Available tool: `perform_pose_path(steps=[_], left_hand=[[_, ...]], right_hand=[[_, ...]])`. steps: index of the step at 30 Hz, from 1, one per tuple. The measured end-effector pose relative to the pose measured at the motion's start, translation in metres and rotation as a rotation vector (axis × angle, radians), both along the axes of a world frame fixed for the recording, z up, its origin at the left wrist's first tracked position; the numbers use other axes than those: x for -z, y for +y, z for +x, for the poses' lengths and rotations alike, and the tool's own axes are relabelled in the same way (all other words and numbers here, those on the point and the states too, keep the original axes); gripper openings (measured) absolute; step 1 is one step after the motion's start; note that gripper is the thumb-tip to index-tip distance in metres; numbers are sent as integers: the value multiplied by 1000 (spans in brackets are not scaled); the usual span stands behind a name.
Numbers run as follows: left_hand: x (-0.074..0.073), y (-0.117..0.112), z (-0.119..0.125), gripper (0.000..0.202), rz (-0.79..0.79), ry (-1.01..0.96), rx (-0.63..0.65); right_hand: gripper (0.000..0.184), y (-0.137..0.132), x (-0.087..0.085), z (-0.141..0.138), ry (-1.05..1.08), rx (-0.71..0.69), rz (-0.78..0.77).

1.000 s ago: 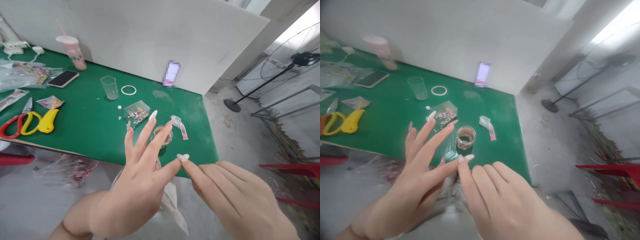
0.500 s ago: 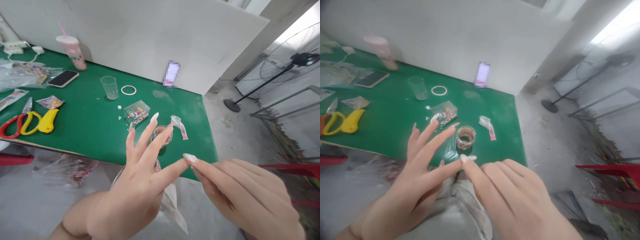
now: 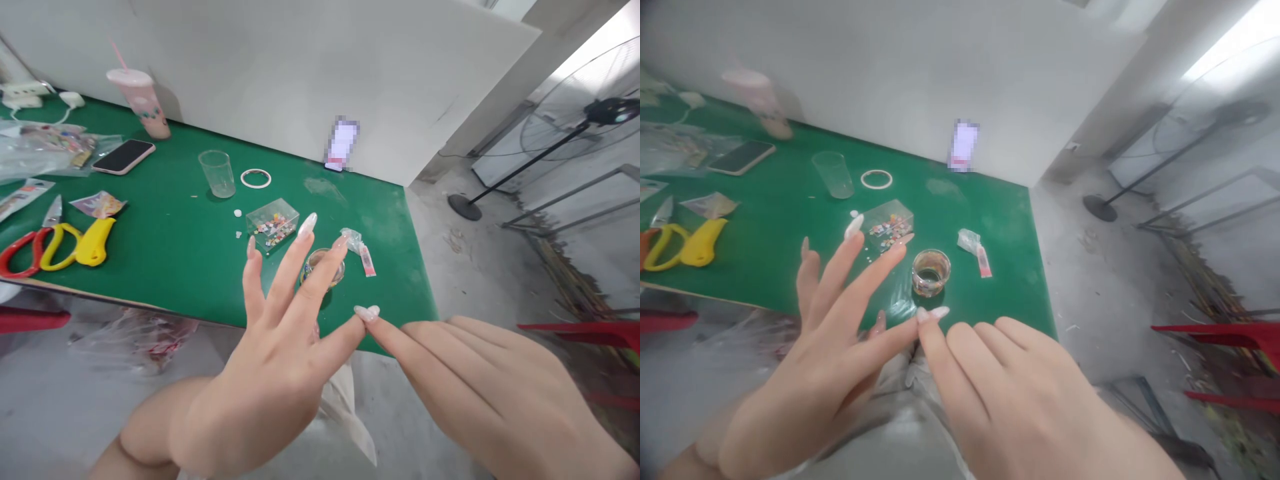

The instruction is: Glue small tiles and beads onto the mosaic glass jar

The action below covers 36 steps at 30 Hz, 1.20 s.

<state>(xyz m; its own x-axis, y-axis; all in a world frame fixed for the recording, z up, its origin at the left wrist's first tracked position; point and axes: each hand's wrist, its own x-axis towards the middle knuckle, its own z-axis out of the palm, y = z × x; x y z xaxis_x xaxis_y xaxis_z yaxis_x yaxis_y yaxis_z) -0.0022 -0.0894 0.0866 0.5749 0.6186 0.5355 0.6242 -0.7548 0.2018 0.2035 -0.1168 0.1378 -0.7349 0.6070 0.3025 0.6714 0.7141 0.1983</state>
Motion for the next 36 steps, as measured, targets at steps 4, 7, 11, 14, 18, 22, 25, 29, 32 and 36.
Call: perform_pose_path(steps=[4, 7, 11, 14, 18, 22, 25, 29, 32, 36], left_hand=[[-1, -1, 0, 45, 11, -3, 1], [-3, 0, -1, 40, 8, 5, -13], [-3, 1, -1, 43, 21, 22, -3], [-2, 1, -2, 45, 14, 12, -3], [-4, 0, -1, 45, 7, -6, 3], [-6, 0, -1, 43, -6, -25, -11], [-6, 0, -2, 47, -18, -25, -7], [-5, 0, -2, 45, -23, -41, -2], [-5, -1, -2, 40, -15, -64, 13], [-5, 0, 3, 33, 5, -56, -19]], right_hand=[[37, 2, -2, -4, -29, -17, 55], [39, 3, 0, -4, -77, -57, 94], [37, 4, 3, 0, -107, -129, 128], [32, 4, 6, 0, -27, -125, 164], [26, 5, 7, -4, 76, -70, 164], [18, 6, 3, -5, 114, 16, 160], [16, 5, 2, -4, 136, 63, 166], [24, 2, 4, 1, 108, 85, 102], [34, 0, 7, 7, 56, 85, 38], [37, -3, 8, 11, 50, 67, 23]])
